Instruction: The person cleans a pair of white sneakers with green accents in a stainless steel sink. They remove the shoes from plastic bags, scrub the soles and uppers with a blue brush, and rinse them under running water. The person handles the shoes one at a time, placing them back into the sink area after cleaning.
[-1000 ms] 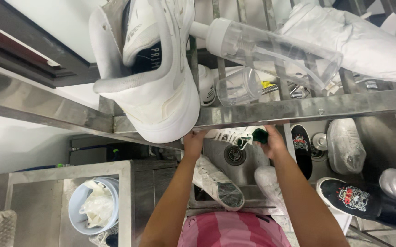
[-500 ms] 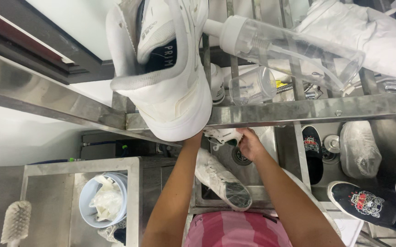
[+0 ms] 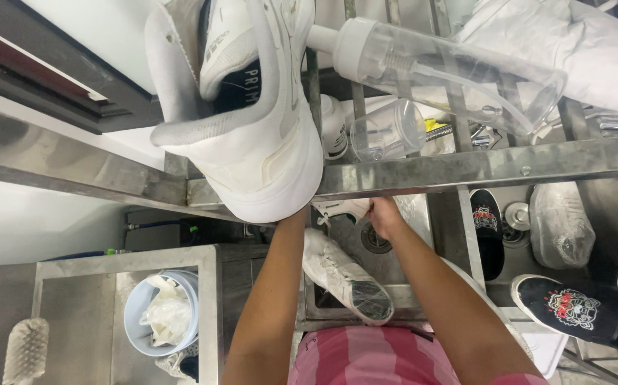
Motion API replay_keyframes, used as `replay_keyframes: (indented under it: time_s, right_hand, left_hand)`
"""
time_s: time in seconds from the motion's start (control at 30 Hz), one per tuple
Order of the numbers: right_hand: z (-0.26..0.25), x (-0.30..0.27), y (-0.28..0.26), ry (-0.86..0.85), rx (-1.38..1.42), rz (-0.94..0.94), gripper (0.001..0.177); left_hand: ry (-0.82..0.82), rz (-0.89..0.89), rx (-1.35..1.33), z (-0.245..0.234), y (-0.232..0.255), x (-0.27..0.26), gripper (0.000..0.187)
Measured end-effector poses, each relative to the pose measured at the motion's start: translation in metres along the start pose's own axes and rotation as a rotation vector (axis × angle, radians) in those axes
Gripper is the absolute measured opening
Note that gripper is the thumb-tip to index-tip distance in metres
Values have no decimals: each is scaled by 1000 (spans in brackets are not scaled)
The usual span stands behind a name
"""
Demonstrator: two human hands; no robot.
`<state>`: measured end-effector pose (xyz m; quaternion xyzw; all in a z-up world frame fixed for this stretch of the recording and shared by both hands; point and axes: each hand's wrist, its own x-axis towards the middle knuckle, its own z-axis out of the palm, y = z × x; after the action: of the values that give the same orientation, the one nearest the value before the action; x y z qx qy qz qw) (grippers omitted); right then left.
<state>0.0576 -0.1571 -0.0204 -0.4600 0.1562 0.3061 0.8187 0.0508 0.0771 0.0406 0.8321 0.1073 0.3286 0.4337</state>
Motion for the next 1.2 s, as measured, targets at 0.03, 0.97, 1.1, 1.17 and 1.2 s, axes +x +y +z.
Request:
replay_keyframes:
  time_s: [0.03, 0.97, 1.1, 1.17, 1.2]
  right_hand:
    - [-1, 3, 1, 47, -134, -32, 53]
    - [-79, -123, -167, 56, -1019, 23, 65]
    - [-84, -130, -179, 110, -894, 268, 63]
    - [-92, -124, -176, 141, -890, 332, 60]
    - [-95, -120, -171, 153, -889, 370, 59]
  left_hand:
    - [10, -4, -2, 2, 1, -2, 34]
    - [-516, -763, -102, 64, -39, -96, 36]
    - [-699, -783, 66, 28, 35, -73, 37]
    - [-771, -697, 156, 7, 56, -68, 38]
    - [-781, -601, 201, -5, 61, -72, 37]
